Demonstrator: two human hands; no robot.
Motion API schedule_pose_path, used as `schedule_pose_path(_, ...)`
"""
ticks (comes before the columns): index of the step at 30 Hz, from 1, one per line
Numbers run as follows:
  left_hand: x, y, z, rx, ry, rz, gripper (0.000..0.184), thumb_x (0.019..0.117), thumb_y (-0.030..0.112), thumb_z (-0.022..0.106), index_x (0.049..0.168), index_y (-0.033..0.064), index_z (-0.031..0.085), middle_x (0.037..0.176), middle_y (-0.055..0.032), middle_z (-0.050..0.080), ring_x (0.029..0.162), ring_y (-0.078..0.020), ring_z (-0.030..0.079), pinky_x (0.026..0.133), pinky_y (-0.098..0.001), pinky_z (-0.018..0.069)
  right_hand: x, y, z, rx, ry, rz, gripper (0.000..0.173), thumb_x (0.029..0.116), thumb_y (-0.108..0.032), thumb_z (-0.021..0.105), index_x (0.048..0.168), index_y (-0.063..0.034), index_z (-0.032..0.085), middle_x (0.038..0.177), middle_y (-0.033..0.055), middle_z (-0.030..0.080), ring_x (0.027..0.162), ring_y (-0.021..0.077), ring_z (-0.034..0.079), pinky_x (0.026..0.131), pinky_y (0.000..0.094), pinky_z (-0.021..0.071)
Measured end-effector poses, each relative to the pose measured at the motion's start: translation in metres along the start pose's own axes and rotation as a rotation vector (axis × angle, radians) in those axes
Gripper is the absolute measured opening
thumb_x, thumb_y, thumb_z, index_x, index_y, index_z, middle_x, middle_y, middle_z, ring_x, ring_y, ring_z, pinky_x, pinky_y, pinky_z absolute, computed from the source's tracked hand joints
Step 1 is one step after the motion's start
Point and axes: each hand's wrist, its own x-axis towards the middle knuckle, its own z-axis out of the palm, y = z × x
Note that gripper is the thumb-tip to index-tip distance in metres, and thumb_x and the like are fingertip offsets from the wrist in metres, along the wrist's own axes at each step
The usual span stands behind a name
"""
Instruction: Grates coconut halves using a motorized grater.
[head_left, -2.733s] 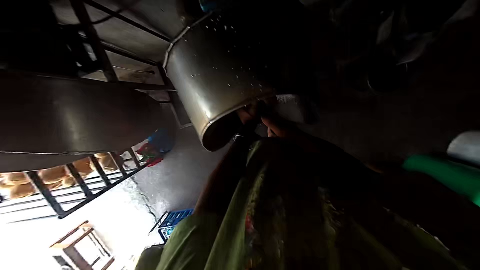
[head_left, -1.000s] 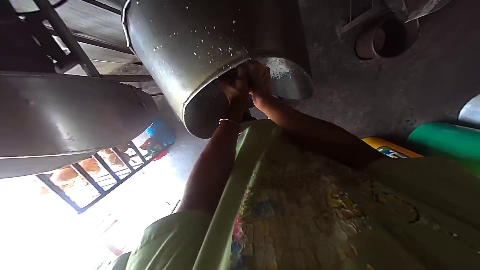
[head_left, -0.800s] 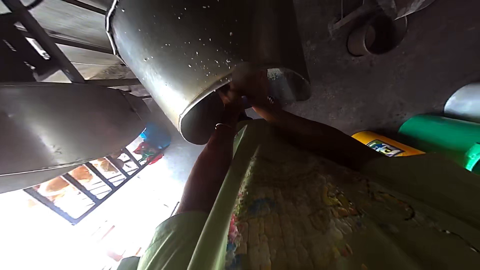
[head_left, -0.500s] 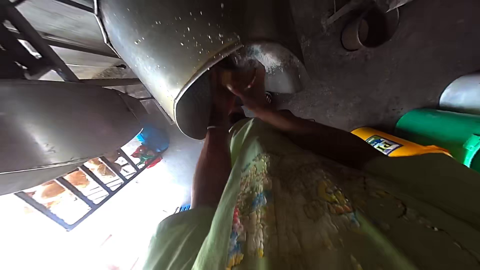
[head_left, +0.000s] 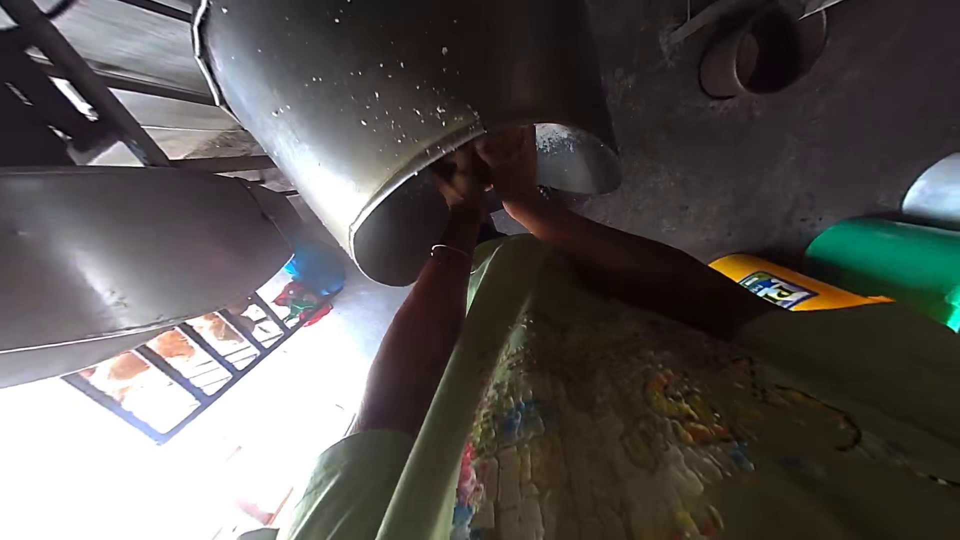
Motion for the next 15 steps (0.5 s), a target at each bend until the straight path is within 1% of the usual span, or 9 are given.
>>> schedule_pose_path(1, 0.003, -0.007, -0.003, -0.075, -0.053, 0.009, 0.015, 0.1033, 0.021, 0.054, 0.110, 0.0074, 0.053, 0.074, 0.0005, 0.062, 0.062, -0.0083, 0.061, 0.056, -0.0284, 0.0562, -0.001, 0.002, -0.003, -0.037, -0.023, -0.073, 0.062, 0.0824, -0.017, 0.080, 0.132, 0.0035, 0.047, 0.107, 0.0130, 0.066, 0.096, 0.0156, 0.067, 0.086, 0.0365, 0.0589)
schedule_pose_path(2, 0.006, -0.013, -0.008, -0.106, -0.093, 0.016, 0.018, 0.1041, 0.024, 0.052, 0.113, 0.0085, 0.053, 0.079, 0.0016, 0.063, 0.068, -0.0070, 0.063, 0.062, -0.0278, 0.0577, -0.001, 0.005, -0.002, -0.054, -0.028, -0.134, 0.064, 0.0806, -0.019, 0.081, 0.130, 0.0039, 0.048, 0.105, 0.0122, 0.067, 0.095, 0.0145, 0.068, 0.087, 0.0358, 0.0592)
schedule_pose_path(4, 0.012, -0.025, -0.016, -0.112, -0.153, -0.005, 0.034, 0.1066, 0.034, 0.045, 0.128, 0.0082, 0.048, 0.096, -0.0010, 0.064, 0.085, -0.0080, 0.064, 0.075, -0.0297, 0.0582, -0.003, 0.008, 0.000, -0.097, 0.007, -0.177, 0.070, 0.0758, -0.020, 0.086, 0.129, 0.0042, 0.048, 0.105, 0.0131, 0.067, 0.097, 0.0150, 0.068, 0.089, 0.0352, 0.0589)
schedule_pose_path(6, 0.013, -0.028, -0.023, -0.094, -0.213, -0.048, 0.047, 0.1080, 0.046, 0.033, 0.137, 0.0098, 0.043, 0.107, -0.0020, 0.062, 0.095, -0.0078, 0.062, 0.081, -0.0298, 0.0564, -0.009, 0.012, 0.004, -0.198, 0.072, -0.156, 0.085, 0.0711, -0.024, 0.089, 0.135, 0.0039, 0.041, 0.115, 0.0167, 0.063, 0.104, 0.0174, 0.066, 0.093, 0.0343, 0.0566)
schedule_pose_path(8, 0.017, -0.024, -0.027, -0.122, -0.324, -0.054, 0.048, 0.1101, 0.046, 0.021, 0.135, 0.0135, 0.047, 0.111, 0.0013, 0.061, 0.102, -0.0049, 0.060, 0.089, -0.0276, 0.0538, -0.009, 0.013, 0.012, -0.254, 0.125, -0.156, 0.099, 0.0670, -0.029, 0.091, 0.141, 0.0045, 0.035, 0.123, 0.0201, 0.059, 0.111, 0.0197, 0.063, 0.097, 0.0341, 0.0551)
schedule_pose_path(10, 0.017, -0.024, -0.037, -0.193, -0.399, -0.106, 0.048, 0.1116, 0.044, 0.021, 0.136, 0.0133, 0.050, 0.119, -0.0011, 0.062, 0.110, -0.0087, 0.059, 0.097, -0.0326, 0.0522, -0.024, 0.006, 0.009, -0.294, 0.113, -0.114, 0.104, 0.0680, -0.029, 0.093, 0.144, 0.0054, 0.032, 0.132, 0.0241, 0.054, 0.121, 0.0243, 0.059, 0.103, 0.0355, 0.0523)
schedule_pose_path(12, 0.020, -0.016, -0.043, -0.342, -0.384, -0.162, 0.047, 0.1112, 0.044, 0.022, 0.130, 0.0140, 0.052, 0.116, -0.0034, 0.063, 0.109, -0.0132, 0.061, 0.096, -0.0378, 0.0534, -0.035, 0.001, -0.002, -0.346, -0.004, -0.128, 0.105, 0.0732, -0.034, 0.090, 0.149, 0.0079, 0.031, 0.148, 0.0291, 0.044, 0.137, 0.0313, 0.047, 0.115, 0.0396, 0.0421)
schedule_pose_path(14, 0.017, -0.004, -0.043, -0.471, -0.397, -0.208, 0.056, 0.1100, 0.051, 0.016, 0.139, 0.0153, 0.048, 0.129, -0.0069, 0.061, 0.121, -0.0187, 0.058, 0.104, -0.0442, 0.0504, -0.031, 0.002, -0.008, -0.321, -0.082, -0.148, 0.108, 0.0710, -0.034, 0.091, 0.152, 0.0056, 0.031, 0.153, 0.0277, 0.039, 0.142, 0.0313, 0.042, 0.118, 0.0397, 0.0386)
schedule_pose_path(15, 0.007, 0.002, -0.044, -0.462, -0.384, -0.233, 0.061, 0.1091, 0.055, 0.012, 0.140, 0.0159, 0.048, 0.130, -0.0067, 0.061, 0.122, -0.0189, 0.059, 0.104, -0.0439, 0.0510, -0.034, 0.004, -0.008, -0.281, -0.103, -0.132, 0.109, 0.0695, -0.032, 0.091, 0.153, 0.0049, 0.031, 0.152, 0.0265, 0.042, 0.140, 0.0297, 0.045, 0.115, 0.0391, 0.0420)
